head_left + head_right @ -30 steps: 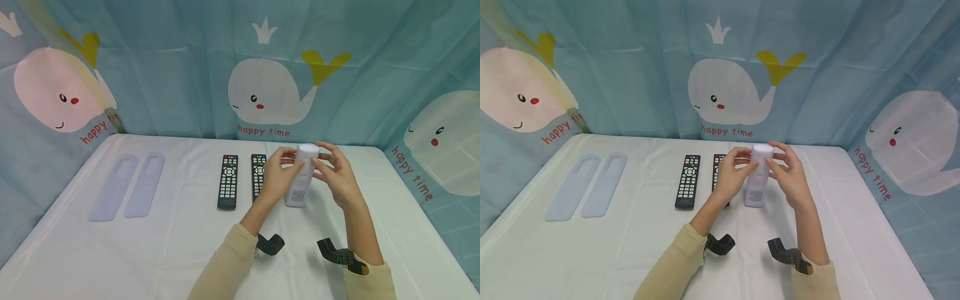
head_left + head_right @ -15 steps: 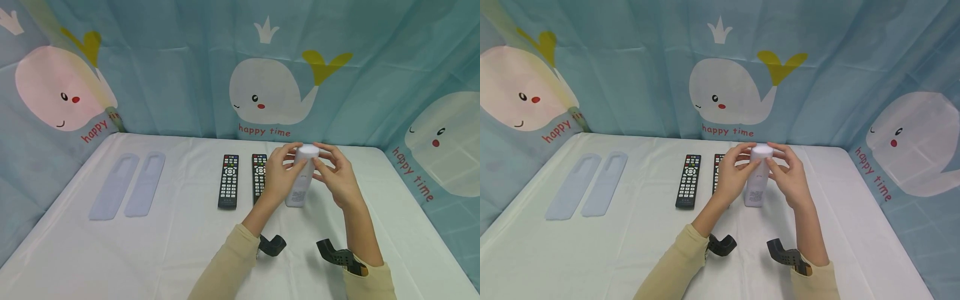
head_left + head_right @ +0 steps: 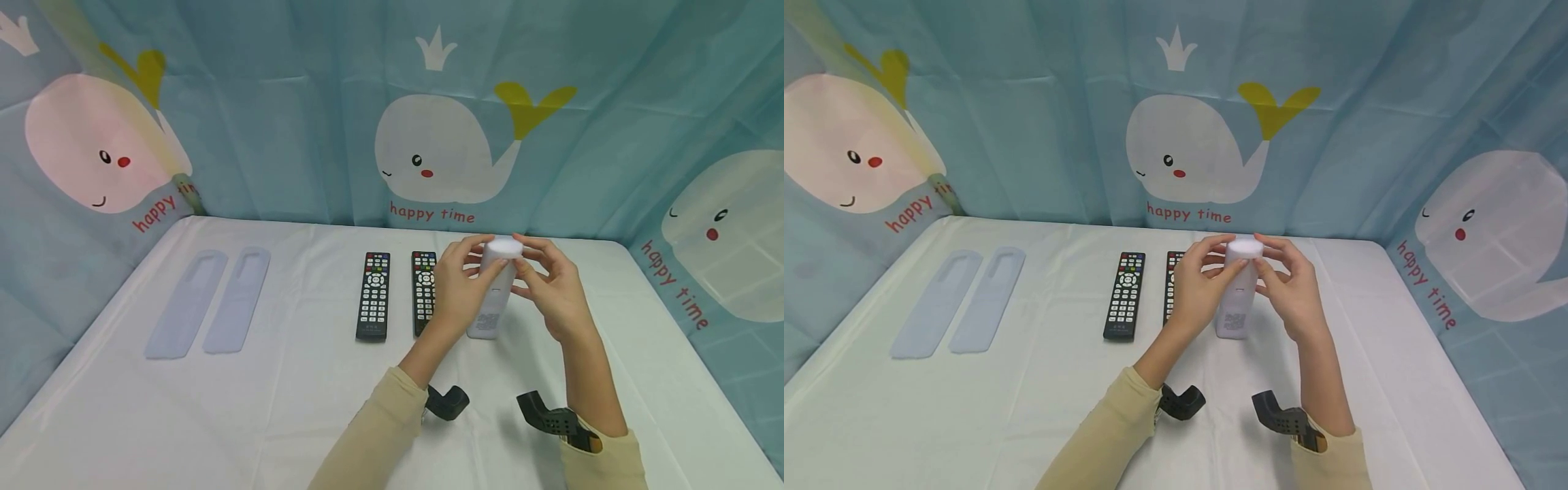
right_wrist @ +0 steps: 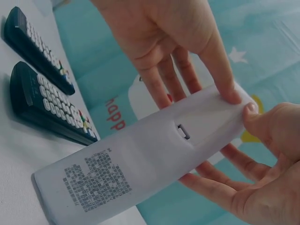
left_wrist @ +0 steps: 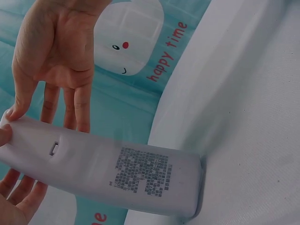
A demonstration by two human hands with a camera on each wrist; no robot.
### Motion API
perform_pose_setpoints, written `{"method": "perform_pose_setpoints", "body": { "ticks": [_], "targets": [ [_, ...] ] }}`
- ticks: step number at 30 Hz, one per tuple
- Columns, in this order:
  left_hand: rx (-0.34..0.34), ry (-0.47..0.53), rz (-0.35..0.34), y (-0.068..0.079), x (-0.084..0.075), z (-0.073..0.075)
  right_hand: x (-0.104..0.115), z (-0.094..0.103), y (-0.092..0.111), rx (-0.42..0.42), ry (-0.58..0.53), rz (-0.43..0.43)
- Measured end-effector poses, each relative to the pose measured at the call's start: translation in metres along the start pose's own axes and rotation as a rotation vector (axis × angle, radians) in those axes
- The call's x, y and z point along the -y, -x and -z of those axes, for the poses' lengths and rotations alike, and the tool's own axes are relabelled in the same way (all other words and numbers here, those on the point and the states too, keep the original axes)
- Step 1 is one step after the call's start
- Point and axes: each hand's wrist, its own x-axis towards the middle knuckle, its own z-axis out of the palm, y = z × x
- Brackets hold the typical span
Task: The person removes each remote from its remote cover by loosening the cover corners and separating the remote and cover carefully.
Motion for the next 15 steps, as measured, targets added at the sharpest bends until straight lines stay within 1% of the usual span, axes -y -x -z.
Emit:
{"method": "perform_pose_setpoints", "body": {
  "ticks": [7, 12, 15],
  "targets": [
    [-0.01, 0.037, -0.016, -0.0006, -0.0004, 0.0006, 0.0017, -0.0015, 0.0005, -0.023, -0.021, 0.002],
    [-0.023, 0.006, -0.069, -0.0017, -0.0022, 0.0017, 0.0036, -0.004, 0.0006, -0.033, -0.04, 0.012],
    [-0.026, -0.009, -0.079, -0.0018, -0.0036, 0.001, 0.0038, -0.0049, 0.0006, -0.034, -0.055, 0.028]
  ]
}}
